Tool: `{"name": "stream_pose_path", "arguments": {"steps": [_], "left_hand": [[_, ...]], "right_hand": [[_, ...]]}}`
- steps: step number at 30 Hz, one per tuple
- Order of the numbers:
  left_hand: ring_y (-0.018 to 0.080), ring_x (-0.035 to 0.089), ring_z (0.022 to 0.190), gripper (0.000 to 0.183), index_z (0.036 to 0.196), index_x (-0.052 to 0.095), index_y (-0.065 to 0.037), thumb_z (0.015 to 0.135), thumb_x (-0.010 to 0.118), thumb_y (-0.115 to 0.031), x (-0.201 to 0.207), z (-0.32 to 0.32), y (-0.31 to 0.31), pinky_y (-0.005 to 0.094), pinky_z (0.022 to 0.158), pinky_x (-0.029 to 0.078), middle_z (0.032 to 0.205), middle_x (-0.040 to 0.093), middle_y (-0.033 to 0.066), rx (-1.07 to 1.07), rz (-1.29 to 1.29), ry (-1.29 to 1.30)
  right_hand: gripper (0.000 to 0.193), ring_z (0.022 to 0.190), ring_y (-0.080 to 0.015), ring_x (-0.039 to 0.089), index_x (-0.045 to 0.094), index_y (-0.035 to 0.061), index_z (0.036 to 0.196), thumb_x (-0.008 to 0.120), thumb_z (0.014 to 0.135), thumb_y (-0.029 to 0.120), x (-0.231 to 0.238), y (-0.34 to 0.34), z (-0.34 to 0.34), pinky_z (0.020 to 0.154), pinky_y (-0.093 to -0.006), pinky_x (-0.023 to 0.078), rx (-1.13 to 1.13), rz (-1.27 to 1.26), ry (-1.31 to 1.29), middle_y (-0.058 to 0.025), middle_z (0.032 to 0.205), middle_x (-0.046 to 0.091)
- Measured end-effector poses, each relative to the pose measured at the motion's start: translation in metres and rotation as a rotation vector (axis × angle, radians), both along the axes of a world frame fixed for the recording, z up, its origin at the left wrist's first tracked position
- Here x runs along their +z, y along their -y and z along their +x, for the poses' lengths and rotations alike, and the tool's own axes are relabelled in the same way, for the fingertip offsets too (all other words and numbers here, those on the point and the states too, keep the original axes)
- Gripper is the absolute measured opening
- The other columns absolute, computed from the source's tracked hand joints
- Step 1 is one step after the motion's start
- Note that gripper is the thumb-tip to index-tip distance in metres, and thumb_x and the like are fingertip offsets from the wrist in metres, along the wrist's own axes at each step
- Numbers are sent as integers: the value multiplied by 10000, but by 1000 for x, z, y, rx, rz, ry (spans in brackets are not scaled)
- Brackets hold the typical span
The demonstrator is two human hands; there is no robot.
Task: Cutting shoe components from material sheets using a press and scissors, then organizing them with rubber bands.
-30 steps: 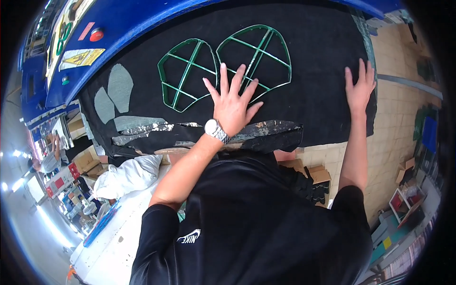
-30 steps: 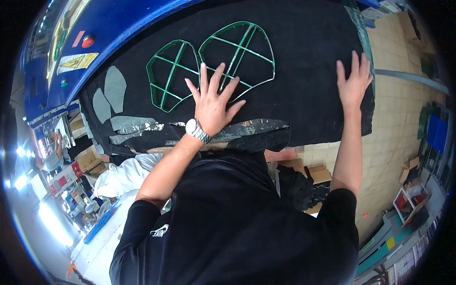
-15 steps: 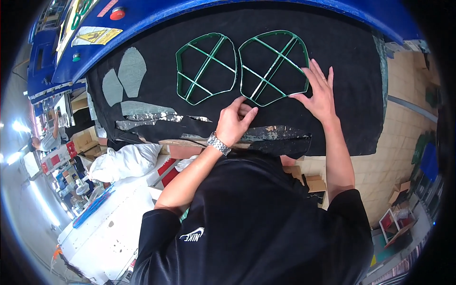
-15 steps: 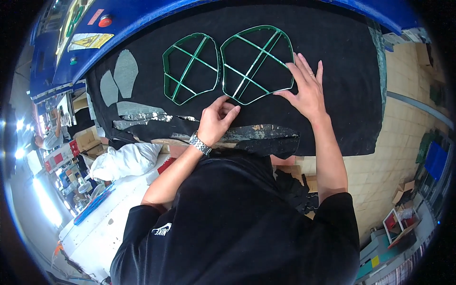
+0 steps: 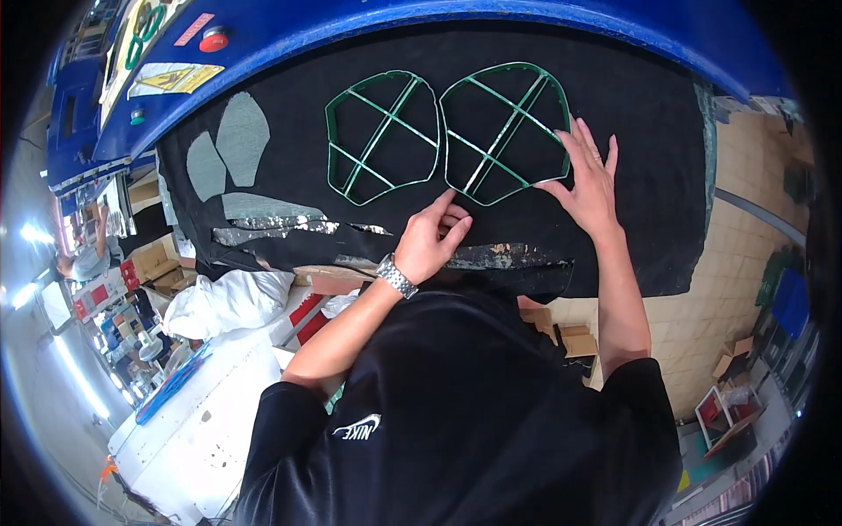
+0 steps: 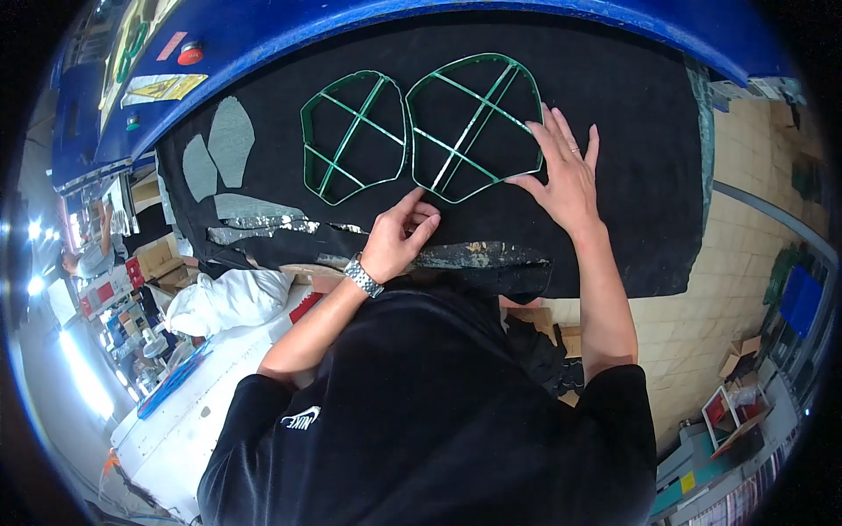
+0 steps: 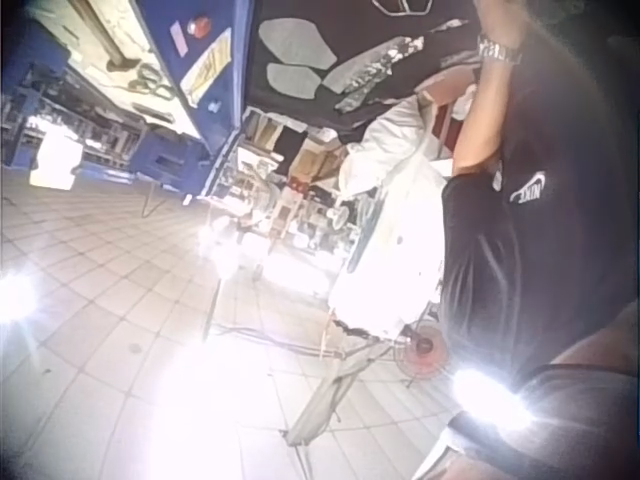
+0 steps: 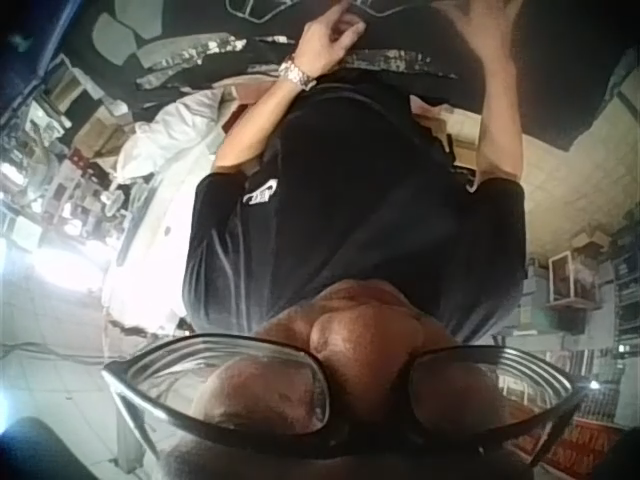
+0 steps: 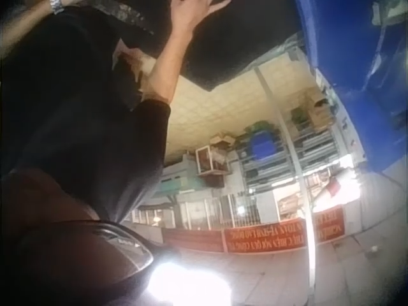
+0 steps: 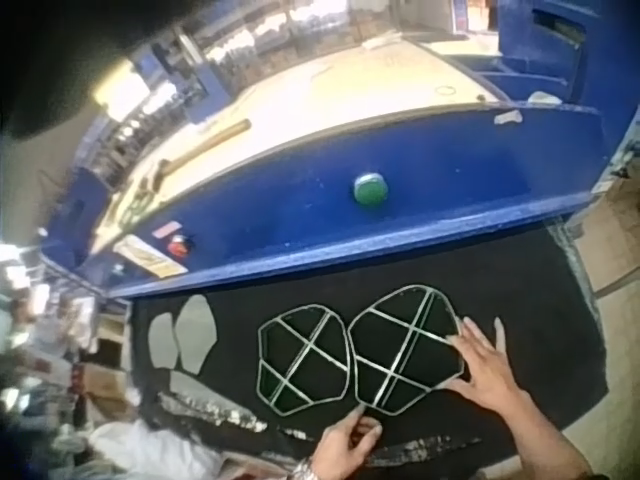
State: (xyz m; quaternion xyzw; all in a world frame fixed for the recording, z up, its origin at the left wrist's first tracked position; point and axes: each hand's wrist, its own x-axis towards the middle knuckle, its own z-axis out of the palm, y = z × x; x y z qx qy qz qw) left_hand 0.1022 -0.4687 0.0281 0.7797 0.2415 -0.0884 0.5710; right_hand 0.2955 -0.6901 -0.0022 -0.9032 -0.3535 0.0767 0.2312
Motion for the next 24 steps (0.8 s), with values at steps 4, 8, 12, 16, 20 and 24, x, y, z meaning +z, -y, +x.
{"name": "stream_pose_path", "arguments": {"steps": [4, 8, 12, 16, 20, 24], "left_hand": [[196, 723, 866, 522, 1407, 524, 45, 943, 697, -119, 12, -9, -19, 311, 764, 580, 1044, 723, 128, -129, 1, 20], [274, 709, 948, 406, 1299, 625, -12, 929, 715, -153, 34, -10, -61, 360, 831, 564, 1044, 710, 139, -234, 295, 112], [330, 672, 964, 396, 1230, 662, -17, 873, 751, -164, 12, -45, -93, 404, 853, 539, 1041, 692, 144, -227, 483, 158], [317, 585, 1099, 444, 1207, 668, -49, 819, 775, -236, -9, -44, -103, 447, 966, 444, 1154, 628, 111, -284, 718, 211], [333, 551, 1118, 507, 1223, 652, -30, 796, 793, -264, -18, -14, -99, 455, 987, 417, 1160, 590, 123, -237, 866, 255], [327, 549, 1118, 518, 1223, 657, -44, 765, 805, -236, -28, 11, -117, 454, 991, 417, 1153, 583, 114, -160, 874, 298]], "right_hand": [[823, 1517, -283, 317, 472, 128, 1488, 833, 790, 370, 2, -1, 2, 1231, -599, 145, 4, 31, 9, -119, 1576, 438], [786, 1463, -325, 397, 469, 107, 1494, 821, 825, 320, 34, -18, 29, 1200, -550, 287, -62, 58, 153, -151, 1536, 473], [607, 1246, -349, 610, 551, 65, 1416, 783, 879, 229, 74, -55, 39, 1018, -396, 507, -110, 302, 143, -201, 1399, 587], [240, 874, -202, 737, 688, -19, 1141, 666, 981, 158, 119, -111, 71, 794, -314, 559, -65, 485, 149, -137, 934, 751], [242, 721, -159, 685, 694, -30, 1039, 611, 1024, 197, 134, -149, 119, 724, -289, 544, -126, 581, -28, -106, 800, 722], [286, 666, -178, 662, 656, -23, 911, 579, 1036, 222, 119, -141, 95, 648, -327, 509, -111, 328, -2, -107, 716, 675]]}}
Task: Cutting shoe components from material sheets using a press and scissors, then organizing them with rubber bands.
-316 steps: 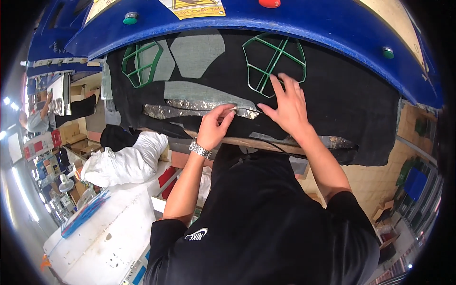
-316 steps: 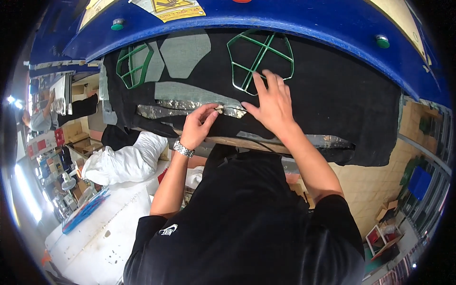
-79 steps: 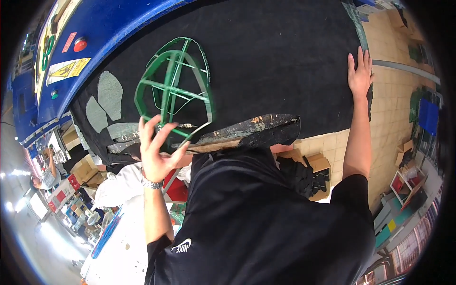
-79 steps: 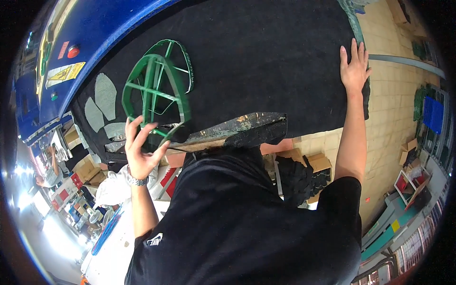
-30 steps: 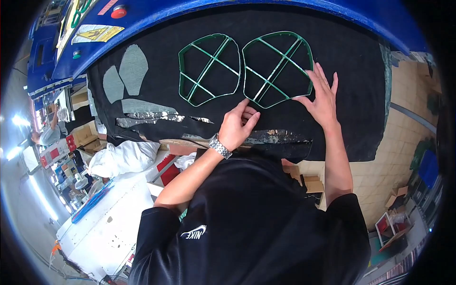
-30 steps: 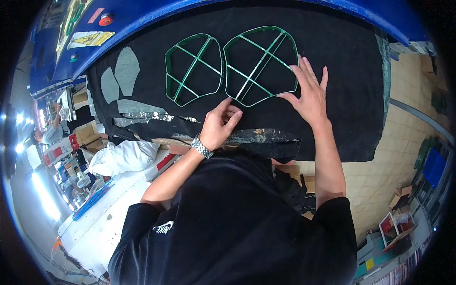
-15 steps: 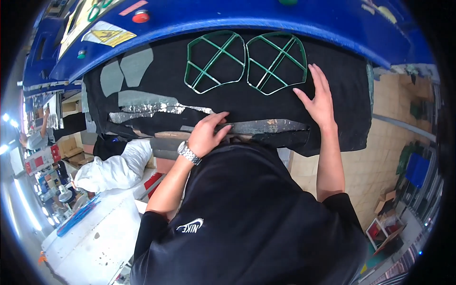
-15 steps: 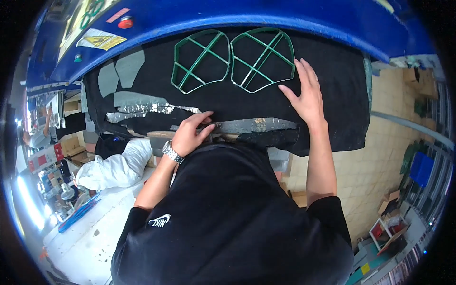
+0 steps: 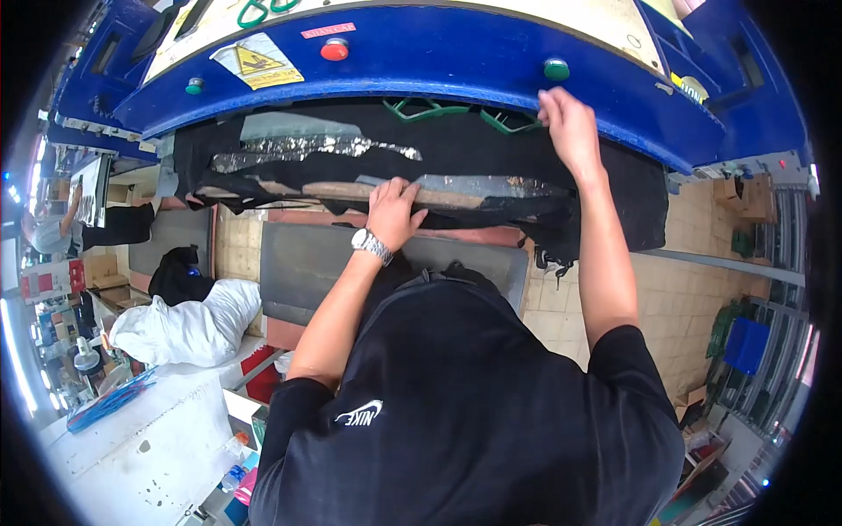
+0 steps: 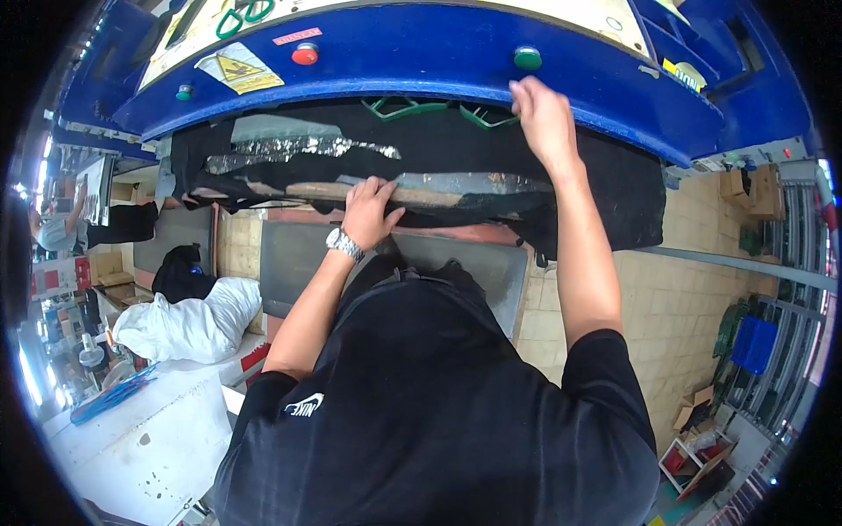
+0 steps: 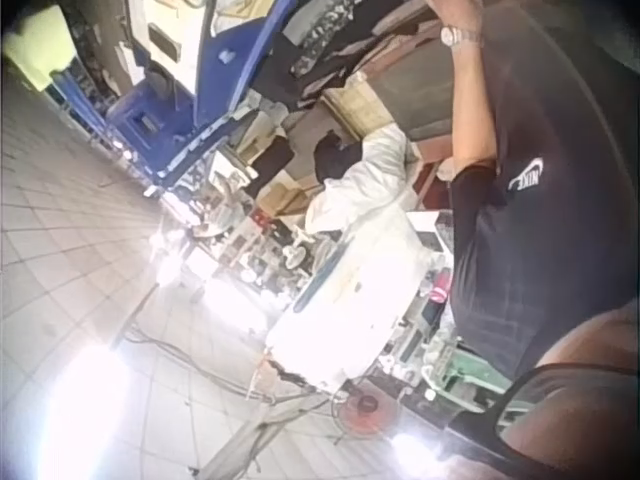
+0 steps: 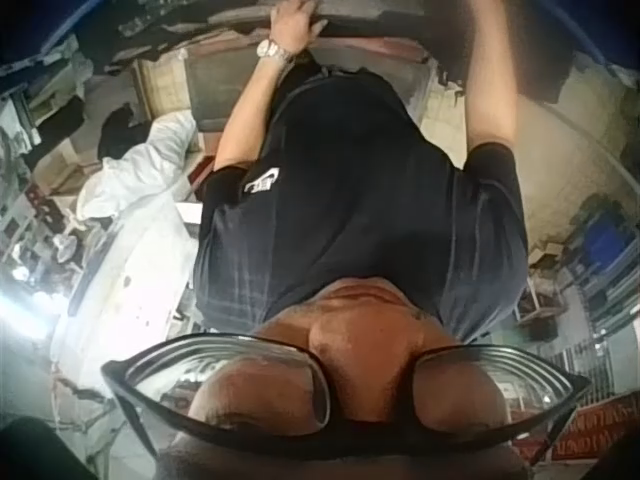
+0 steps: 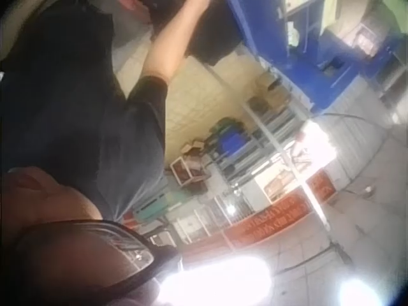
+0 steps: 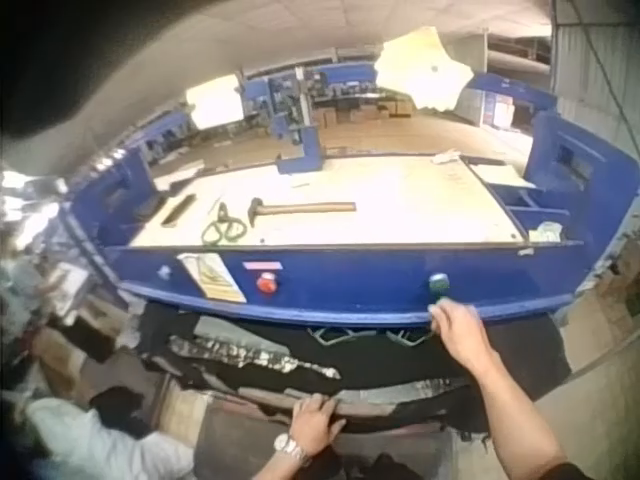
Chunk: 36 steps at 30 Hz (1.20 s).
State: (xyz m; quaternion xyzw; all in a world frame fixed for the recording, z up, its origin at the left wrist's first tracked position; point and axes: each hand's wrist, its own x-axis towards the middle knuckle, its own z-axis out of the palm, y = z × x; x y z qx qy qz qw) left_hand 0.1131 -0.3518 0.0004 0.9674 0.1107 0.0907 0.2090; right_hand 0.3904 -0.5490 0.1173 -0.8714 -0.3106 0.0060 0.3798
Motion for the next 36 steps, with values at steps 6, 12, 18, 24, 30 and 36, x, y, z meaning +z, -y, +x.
{"name": "stream_pose_path", "arguments": {"steps": [6, 12, 18, 24, 30, 36], "left_hand": [[323, 548, 1128, 506, 1231, 658, -72, 771, 801, -227, -12, 38, -28, 456, 1009, 416, 1154, 589, 101, 3, 22, 102], [333, 551, 1119, 503, 1248, 634, -101, 789, 768, -259, -9, 40, -38, 473, 954, 430, 1143, 585, 113, -50, 88, 80], [349, 530, 1187, 501, 1235, 626, -109, 786, 769, -281, -18, 39, -22, 504, 990, 429, 1195, 551, 145, 32, 95, -10], [327, 547, 1189, 525, 1221, 657, -121, 764, 805, -335, -2, 35, -20, 479, 1006, 439, 1188, 582, 126, 39, 83, -88], [343, 555, 1139, 525, 1204, 654, -109, 777, 775, -392, -2, 22, -12, 483, 970, 447, 1149, 581, 139, 23, 129, -127], [351, 577, 1091, 437, 1111, 700, -99, 771, 747, -370, -7, -32, 2, 517, 926, 458, 1112, 600, 147, -63, 105, -194]], "right_hand": [[323, 964, -374, 688, 735, 51, 1028, 733, 893, 344, -67, 25, -65, 835, -468, 531, 155, -370, 6, -187, 987, 712], [459, 1123, -363, 610, 730, 41, 1112, 758, 847, 415, -90, 29, -80, 947, -490, 449, 89, -458, 121, -174, 1175, 661], [515, 1252, -381, 537, 677, 80, 1268, 730, 868, 399, -77, 35, -95, 1057, -526, 379, 70, -590, 38, -198, 1288, 607], [518, 1195, -363, 571, 694, 43, 1167, 719, 845, 448, -80, 37, -104, 1005, -511, 406, 54, -555, 149, -197, 1240, 613], [645, 1285, -372, 532, 626, 34, 1314, 688, 850, 477, -87, 43, -115, 1074, -507, 369, 85, -612, 82, -218, 1315, 586], [571, 1193, -395, 587, 728, 44, 1090, 719, 812, 543, -100, 80, -150, 1032, -532, 420, 241, -547, 12, -221, 1194, 650]]}}
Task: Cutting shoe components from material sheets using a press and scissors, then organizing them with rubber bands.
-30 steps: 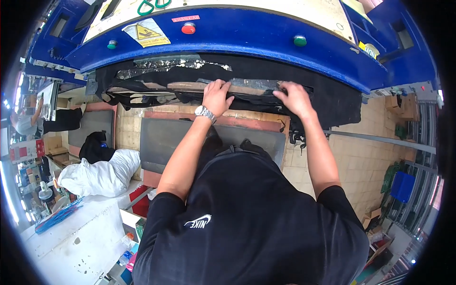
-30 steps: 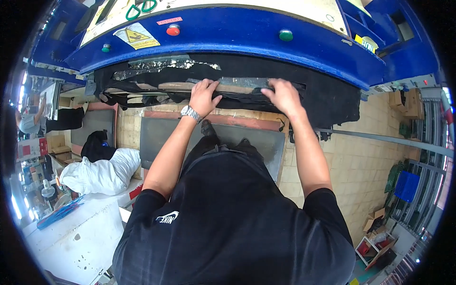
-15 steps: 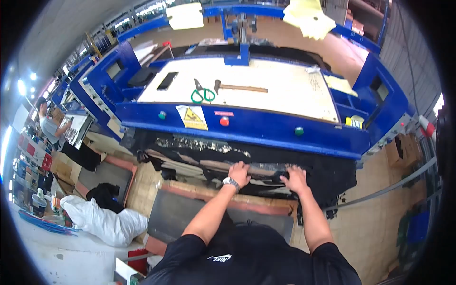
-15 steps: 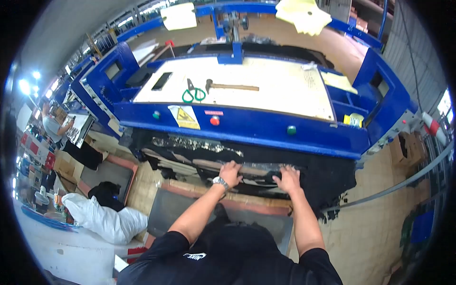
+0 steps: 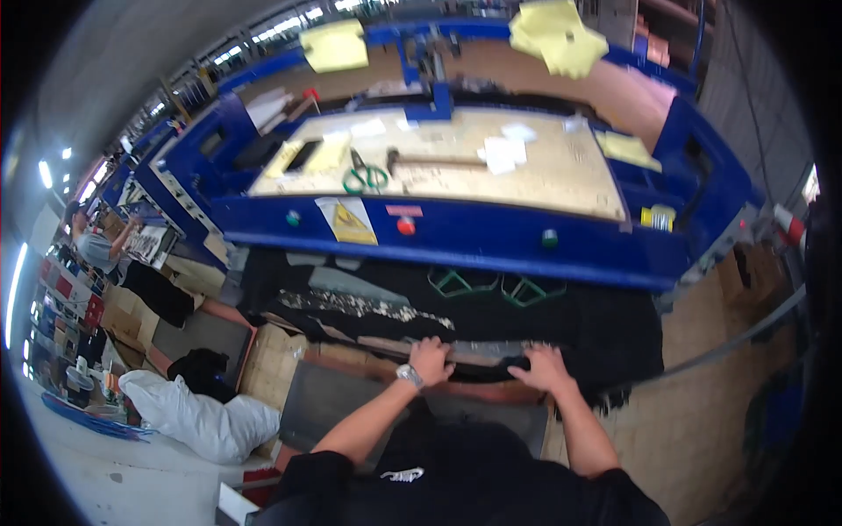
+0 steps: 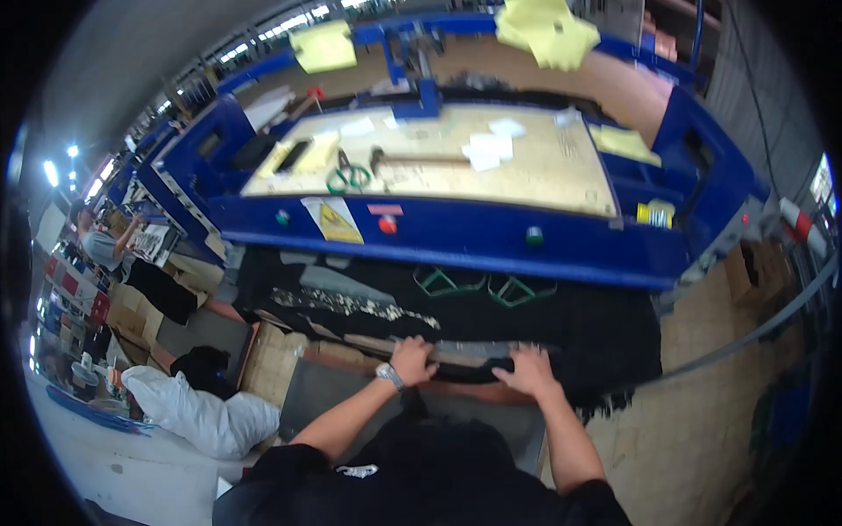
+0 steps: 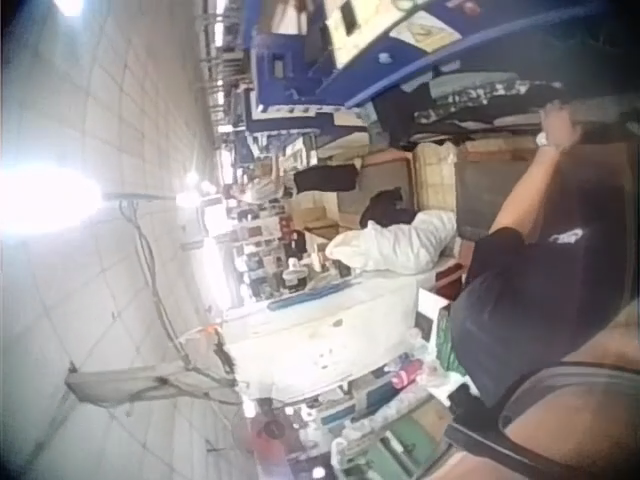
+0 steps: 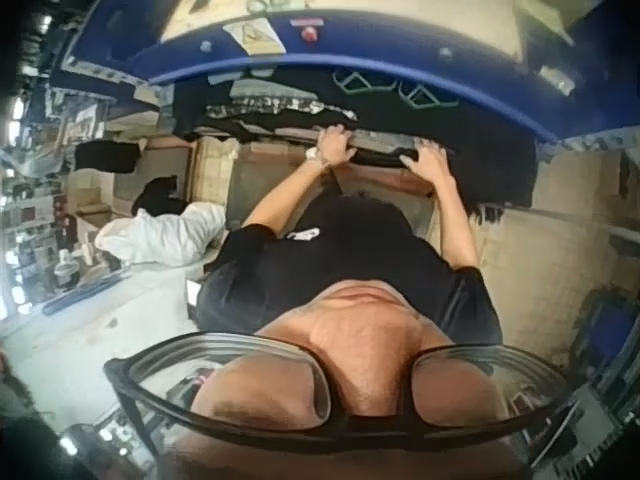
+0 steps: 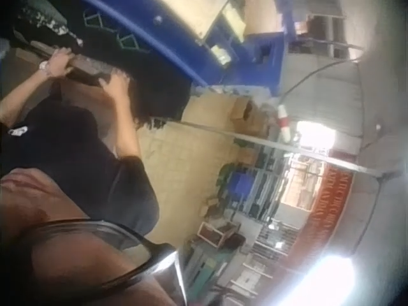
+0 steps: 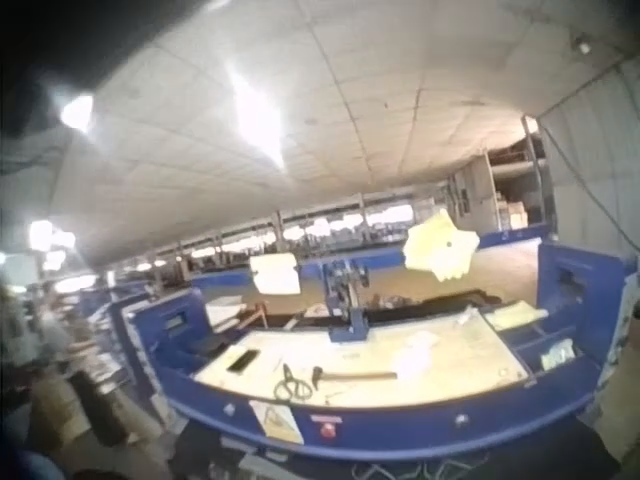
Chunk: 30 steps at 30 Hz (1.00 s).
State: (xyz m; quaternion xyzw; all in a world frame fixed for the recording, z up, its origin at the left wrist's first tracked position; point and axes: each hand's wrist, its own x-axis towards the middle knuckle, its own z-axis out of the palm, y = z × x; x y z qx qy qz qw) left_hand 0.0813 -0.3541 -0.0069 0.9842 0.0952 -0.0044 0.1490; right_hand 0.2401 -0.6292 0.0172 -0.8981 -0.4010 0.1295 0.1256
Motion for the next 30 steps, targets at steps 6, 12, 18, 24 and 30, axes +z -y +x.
{"name": "stream_pose_path", "arguments": {"steps": [6, 12, 18, 24, 30], "left_hand": [[247, 675, 1118, 289, 1228, 685, -28, 984, 630, -173, 19, -4, 23, 386, 943, 557, 1163, 720, 138, 197, -1003, -28], [279, 639, 1222, 435, 1464, 468, -5, 1054, 531, -138, 17, 20, 76, 417, 1001, 545, 1353, 628, 161, 669, -1749, -104], [324, 604, 1277, 582, 1549, 289, 32, 1053, 538, -147, 19, 10, 114, 436, 1042, 520, 1409, 567, 232, 808, -1896, -134], [207, 734, 961, 259, 1147, 607, -27, 1012, 654, -243, 14, 48, 135, 337, 850, 593, 1043, 708, 110, 904, -1753, -208], [61, 629, 720, 113, 890, 588, -115, 948, 683, -102, 26, 47, 147, 230, 619, 537, 842, 628, -43, 689, -1651, -103]], "right_hand": [[652, 1191, -372, 540, 617, 29, 1293, 806, 792, 401, 29, -30, 3, 983, -461, 466, -153, 393, 282, -174, 1321, 570], [777, 1167, -321, 584, 595, 29, 1353, 849, 734, 425, 18, -37, -9, 951, -457, 395, -117, 79, 87, -164, 1332, 575], [610, 932, -262, 651, 659, -21, 1238, 874, 729, 238, 94, 17, 38, 816, -349, 527, -78, 595, -242, -147, 1074, 664], [651, 1036, -254, 598, 605, 28, 1342, 852, 752, 148, 115, 81, 74, 946, -346, 472, -183, 487, -306, -124, 1160, 629], [709, 1226, -373, 548, 540, 70, 1402, 837, 761, 128, 48, 123, 56, 1041, -437, 460, -213, 230, 28, -152, 1301, 588]]}}
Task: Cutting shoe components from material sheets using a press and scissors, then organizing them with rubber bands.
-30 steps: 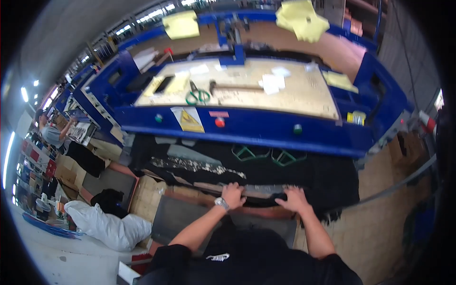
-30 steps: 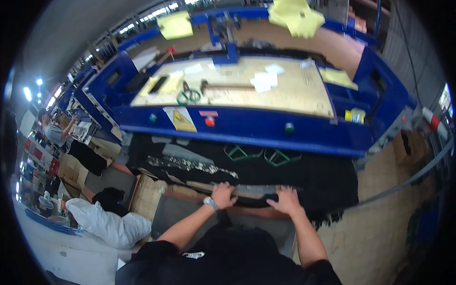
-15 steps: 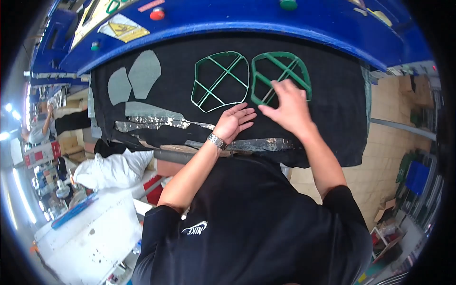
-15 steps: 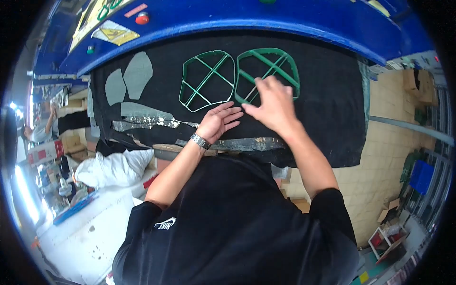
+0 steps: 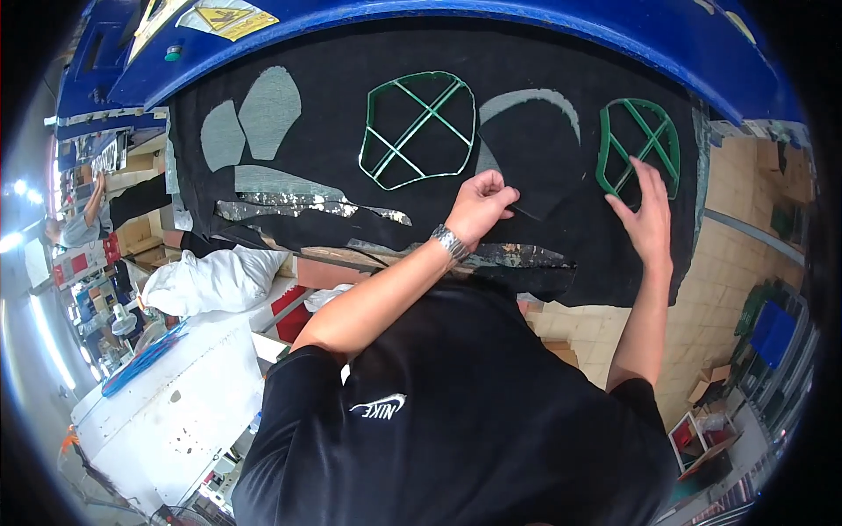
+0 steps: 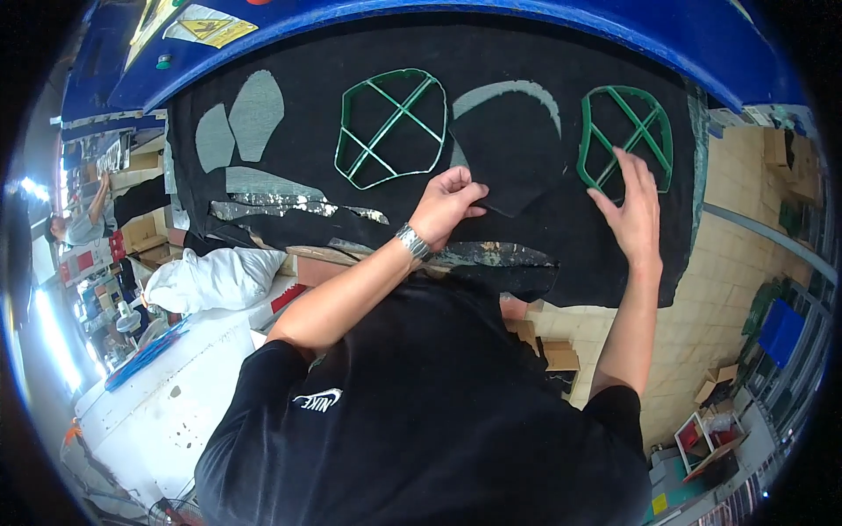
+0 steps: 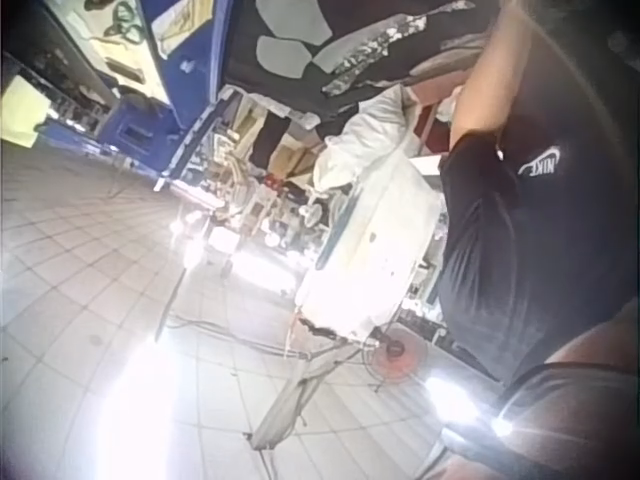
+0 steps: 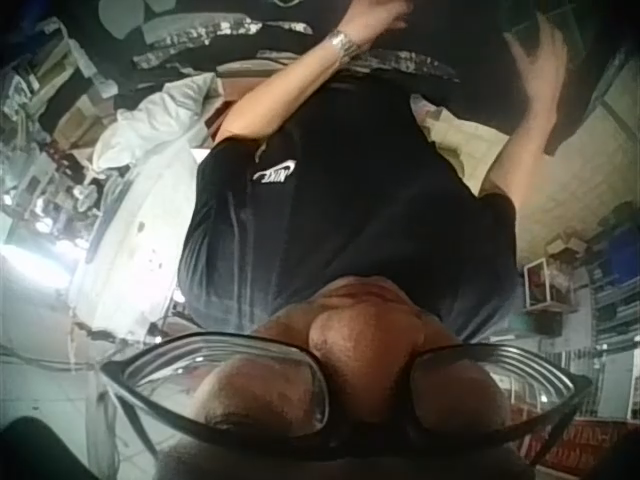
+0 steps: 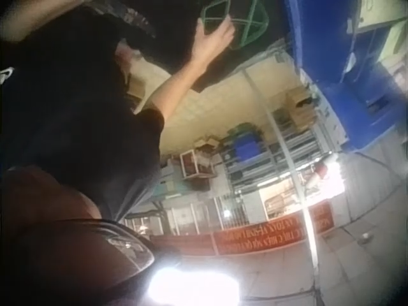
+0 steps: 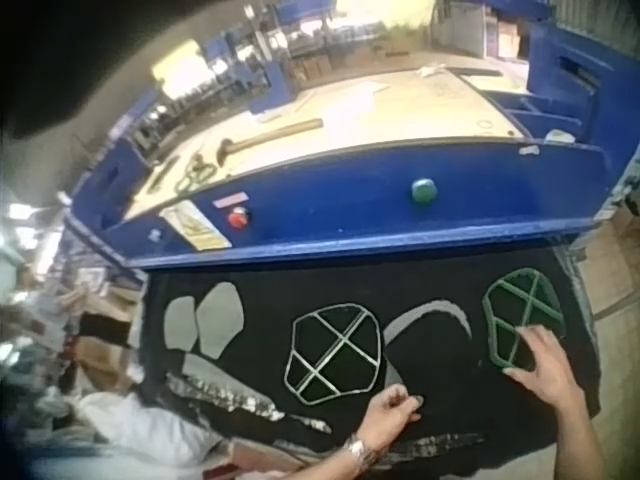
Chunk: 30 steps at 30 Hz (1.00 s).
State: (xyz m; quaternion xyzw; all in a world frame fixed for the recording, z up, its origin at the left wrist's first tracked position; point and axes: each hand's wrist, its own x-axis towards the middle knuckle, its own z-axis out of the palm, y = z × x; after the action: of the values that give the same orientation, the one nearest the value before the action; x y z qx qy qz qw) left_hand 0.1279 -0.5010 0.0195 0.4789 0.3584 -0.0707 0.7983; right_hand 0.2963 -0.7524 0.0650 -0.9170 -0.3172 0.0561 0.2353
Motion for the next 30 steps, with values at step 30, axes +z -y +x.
{"name": "stream_pose_path", "arguments": {"steps": [30], "left_hand": [[262, 694, 1096, 461, 1429, 488, 17, 1020, 613, -155, 3, -134, -284, 346, 866, 596, 1261, 650, 220, -150, 5, 48]], "right_hand": [[934, 1156, -277, 627, 331, 121, 1580, 849, 803, 87, 70, -300, -132, 1026, -410, 502, -137, 417, -612, -238, 1353, 584]]}}
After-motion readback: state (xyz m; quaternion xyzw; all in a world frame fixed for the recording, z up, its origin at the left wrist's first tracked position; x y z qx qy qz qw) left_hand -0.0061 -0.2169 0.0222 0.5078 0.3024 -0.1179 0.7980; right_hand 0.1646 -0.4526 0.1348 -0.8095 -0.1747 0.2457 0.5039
